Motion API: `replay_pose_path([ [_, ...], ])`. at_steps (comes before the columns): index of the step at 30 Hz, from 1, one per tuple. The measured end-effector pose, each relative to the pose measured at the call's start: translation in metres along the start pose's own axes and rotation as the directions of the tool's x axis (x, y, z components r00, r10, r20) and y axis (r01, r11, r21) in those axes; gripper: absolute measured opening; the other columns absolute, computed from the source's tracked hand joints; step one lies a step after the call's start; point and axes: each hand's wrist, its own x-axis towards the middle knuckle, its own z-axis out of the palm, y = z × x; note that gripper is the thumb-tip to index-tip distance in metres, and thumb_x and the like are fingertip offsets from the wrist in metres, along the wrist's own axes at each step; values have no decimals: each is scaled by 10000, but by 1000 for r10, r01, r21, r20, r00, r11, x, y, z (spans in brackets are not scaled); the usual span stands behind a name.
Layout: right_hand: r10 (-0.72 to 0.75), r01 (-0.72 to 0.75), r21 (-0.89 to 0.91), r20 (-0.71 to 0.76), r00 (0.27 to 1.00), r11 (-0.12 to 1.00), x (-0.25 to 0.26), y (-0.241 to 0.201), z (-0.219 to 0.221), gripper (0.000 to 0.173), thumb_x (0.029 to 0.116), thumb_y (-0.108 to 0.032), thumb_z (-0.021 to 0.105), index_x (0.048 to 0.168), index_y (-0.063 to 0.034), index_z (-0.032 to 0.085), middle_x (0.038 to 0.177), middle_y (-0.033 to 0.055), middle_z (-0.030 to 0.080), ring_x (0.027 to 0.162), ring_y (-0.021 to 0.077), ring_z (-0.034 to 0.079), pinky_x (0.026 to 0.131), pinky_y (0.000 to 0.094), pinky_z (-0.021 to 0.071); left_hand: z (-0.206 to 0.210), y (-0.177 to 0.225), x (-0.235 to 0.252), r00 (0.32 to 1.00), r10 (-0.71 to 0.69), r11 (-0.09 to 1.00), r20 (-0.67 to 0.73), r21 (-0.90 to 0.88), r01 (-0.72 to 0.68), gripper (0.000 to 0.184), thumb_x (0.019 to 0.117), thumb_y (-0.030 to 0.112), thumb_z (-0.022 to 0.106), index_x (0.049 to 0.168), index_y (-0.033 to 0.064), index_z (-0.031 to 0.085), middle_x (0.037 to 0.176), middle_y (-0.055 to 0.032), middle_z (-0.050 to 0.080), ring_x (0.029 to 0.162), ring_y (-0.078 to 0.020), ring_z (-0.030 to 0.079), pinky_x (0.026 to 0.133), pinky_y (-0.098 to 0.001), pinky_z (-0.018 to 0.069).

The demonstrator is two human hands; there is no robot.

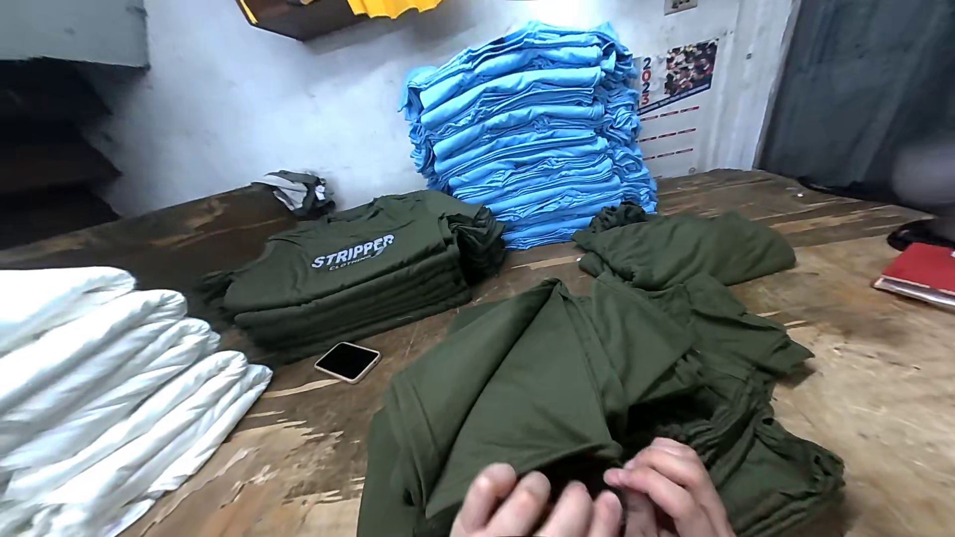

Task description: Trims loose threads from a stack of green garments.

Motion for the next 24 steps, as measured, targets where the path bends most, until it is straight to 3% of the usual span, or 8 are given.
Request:
replay_pose_path([
  [6, 21, -22, 34, 18, 1000, 999, -11, -3, -7, 41, 1012, -205, 650, 999, -193, 687, 1000, -61, 633, 1036, 38, 606, 1003, 236, 472, 18, -20, -3, 1000, 24, 998, -6, 61, -24, 200, 1016, 186, 602, 1182, 217, 710, 1052, 21, 678, 953, -162, 542, 938, -353, 353],
  [10, 7, -7, 33, 20, 1000, 999, -10, -4, -6, 28, 1000, -199, 670, 1005, -191, 696, 1005, -63, 640, 1032, 40, 605, 1004, 240, 465, 34, -22, 2, 996, 86, 995, -7, 45, -86, 204, 1015, 151, 590, 1156, 169, 737, 1057, -3, 710, 880, -168, 555, 817, -331, 404],
  [13, 24, -24, -70, 4, 1000, 997, -13, -3, -13, 207, 964, -414, 701, 938, -214, 657, 934, -70, 613, 990, 49, 596, 1006, 264, 442, 28, -25, 1, 1000, 16, 999, -16, 34, -16, 191, 1003, 166, 602, 1130, 185, 744, 1038, 16, 716, 879, -164, 553, 818, -333, 394],
  [16, 164, -159, -211, 4, 986, 964, -12, -5, -14, 483, 826, -646, 744, 968, -212, 586, 958, -38, 611, 997, 96, 604, 957, 317, 472, 20, -26, 0, 993, -115, 993, -38, 2, 116, 197, 976, 250, 692, 1171, 246, 719, 1063, 42, 706, 928, -142, 579, 886, -345, 399],
  [18, 248, -242, -271, -13, 969, 932, -7, -11, -5, 475, 803, -593, 799, 973, -198, 598, 973, -13, 632, 999, 126, 611, 946, 355, 476, 20, -28, 0, 988, -150, 989, -48, -12, 150, 212, 966, 270, 711, 1178, 266, 720, 1089, 50, 702, 950, -131, 587, 897, -346, 405],
  [19, 255, -255, -284, -36, 966, 924, -5, -12, 0, 379, 828, -521, 807, 935, -187, 664, 957, 1, 656, 992, 142, 619, 944, 368, 473, 20, -30, -1, 988, -149, 989, -46, -17, 148, 201, 971, 259, 701, 1171, 267, 725, 1086, 56, 707, 952, -129, 585, 893, -344, 403],
  [21, 223, -235, -265, -75, 972, 935, -8, -10, 3, 193, 926, -389, 731, 875, -208, 688, 948, -41, 646, 991, 83, 611, 960, 304, 469, 18, -31, -2, 991, -130, 991, -30, -26, 129, 170, 976, 218, 674, 1129, 253, 740, 1028, 63, 725, 922, -134, 584, 863, -339, 403],
  [24, 141, -151, -222, -60, 988, 963, -8, -8, -3, 189, 978, -399, 663, 908, -228, 622, 991, -65, 596, 1026, 51, 576, 1009, 281, 433, 15, -29, 0, 989, -149, 988, -3, -33, 149, 156, 977, 228, 685, 1122, 249, 739, 1019, 61, 719, 914, -127, 579, 866, -338, 392],
])
